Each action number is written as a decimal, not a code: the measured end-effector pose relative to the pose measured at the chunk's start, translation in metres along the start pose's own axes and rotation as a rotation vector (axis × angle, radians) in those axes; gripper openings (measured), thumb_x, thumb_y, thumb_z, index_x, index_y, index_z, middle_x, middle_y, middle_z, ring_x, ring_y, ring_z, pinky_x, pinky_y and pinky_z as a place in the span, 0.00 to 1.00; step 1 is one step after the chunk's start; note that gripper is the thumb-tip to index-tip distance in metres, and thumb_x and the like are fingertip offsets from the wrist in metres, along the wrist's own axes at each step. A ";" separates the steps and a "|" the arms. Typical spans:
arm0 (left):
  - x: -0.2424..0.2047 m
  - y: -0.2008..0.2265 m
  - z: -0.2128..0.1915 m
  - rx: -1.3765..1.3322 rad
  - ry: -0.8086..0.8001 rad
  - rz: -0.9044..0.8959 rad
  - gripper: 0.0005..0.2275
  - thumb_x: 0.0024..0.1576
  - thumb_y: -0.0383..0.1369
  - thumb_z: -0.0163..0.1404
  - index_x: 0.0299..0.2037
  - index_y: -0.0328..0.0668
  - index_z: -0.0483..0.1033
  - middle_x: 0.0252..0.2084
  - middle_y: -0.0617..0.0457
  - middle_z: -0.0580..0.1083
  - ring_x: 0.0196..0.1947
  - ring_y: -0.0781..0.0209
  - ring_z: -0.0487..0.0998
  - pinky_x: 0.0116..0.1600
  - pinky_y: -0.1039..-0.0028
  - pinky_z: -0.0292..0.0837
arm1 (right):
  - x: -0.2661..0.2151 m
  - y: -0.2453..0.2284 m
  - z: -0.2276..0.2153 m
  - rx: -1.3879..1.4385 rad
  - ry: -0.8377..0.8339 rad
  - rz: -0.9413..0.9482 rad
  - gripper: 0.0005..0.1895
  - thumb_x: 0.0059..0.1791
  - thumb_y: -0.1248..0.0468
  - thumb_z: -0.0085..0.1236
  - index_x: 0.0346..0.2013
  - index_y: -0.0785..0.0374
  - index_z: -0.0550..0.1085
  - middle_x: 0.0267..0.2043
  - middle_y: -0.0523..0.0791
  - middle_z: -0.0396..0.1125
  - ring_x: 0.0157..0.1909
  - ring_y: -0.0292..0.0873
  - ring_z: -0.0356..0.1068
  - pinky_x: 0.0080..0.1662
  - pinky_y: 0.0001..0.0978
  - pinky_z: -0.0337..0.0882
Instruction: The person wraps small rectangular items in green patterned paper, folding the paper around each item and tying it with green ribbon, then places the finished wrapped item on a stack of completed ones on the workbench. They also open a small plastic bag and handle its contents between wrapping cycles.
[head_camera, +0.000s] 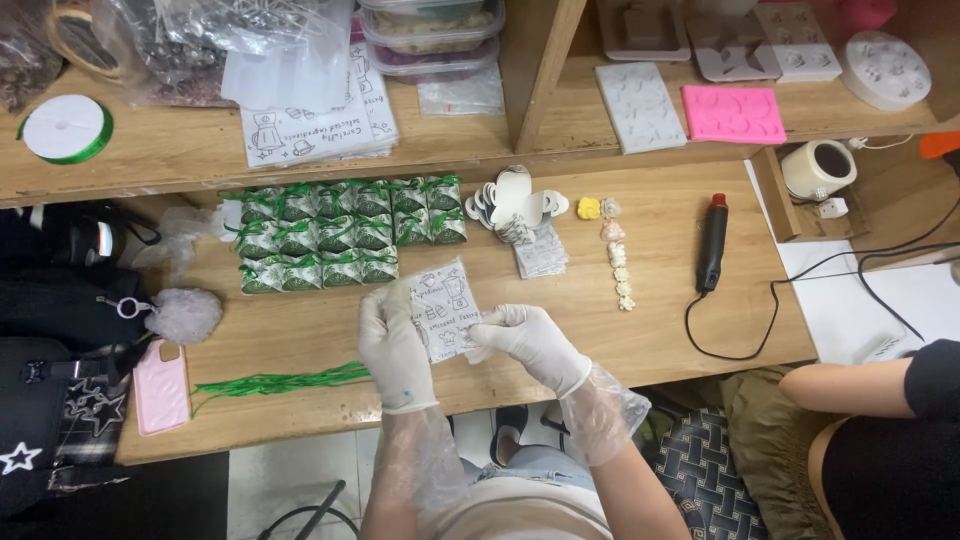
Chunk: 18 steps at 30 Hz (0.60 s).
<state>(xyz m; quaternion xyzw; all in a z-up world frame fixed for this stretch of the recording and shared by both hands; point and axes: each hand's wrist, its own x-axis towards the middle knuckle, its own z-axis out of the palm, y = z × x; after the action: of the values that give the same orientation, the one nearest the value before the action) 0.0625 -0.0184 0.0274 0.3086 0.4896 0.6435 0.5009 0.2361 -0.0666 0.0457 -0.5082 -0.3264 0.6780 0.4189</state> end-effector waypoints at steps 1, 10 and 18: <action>0.000 0.002 0.000 0.001 -0.003 -0.003 0.06 0.66 0.33 0.52 0.43 0.38 0.76 0.29 0.66 0.71 0.27 0.79 0.68 0.31 0.83 0.67 | 0.003 0.011 -0.006 0.002 0.004 0.001 0.12 0.47 0.62 0.65 0.39 0.69 0.79 0.34 0.46 0.78 0.38 0.39 0.76 0.48 0.29 0.75; -0.025 -0.012 0.014 0.703 -0.205 0.040 0.08 0.63 0.36 0.52 0.45 0.42 0.77 0.34 0.63 0.79 0.32 0.77 0.78 0.37 0.78 0.73 | 0.026 0.077 -0.028 0.052 0.268 -0.177 0.12 0.50 0.58 0.64 0.39 0.65 0.77 0.36 0.39 0.72 0.37 0.29 0.69 0.41 0.23 0.69; -0.020 -0.083 0.040 0.668 -0.171 -0.045 0.11 0.65 0.40 0.49 0.46 0.41 0.76 0.39 0.54 0.81 0.37 0.64 0.80 0.46 0.72 0.74 | 0.022 0.084 -0.075 -0.077 0.347 0.144 0.13 0.47 0.55 0.63 0.37 0.61 0.79 0.28 0.37 0.73 0.26 0.30 0.70 0.31 0.21 0.63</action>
<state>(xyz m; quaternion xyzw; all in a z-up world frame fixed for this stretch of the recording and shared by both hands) 0.1329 -0.0232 -0.0353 0.4974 0.6362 0.4085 0.4255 0.2855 -0.0825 -0.0566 -0.6552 -0.2376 0.5954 0.3997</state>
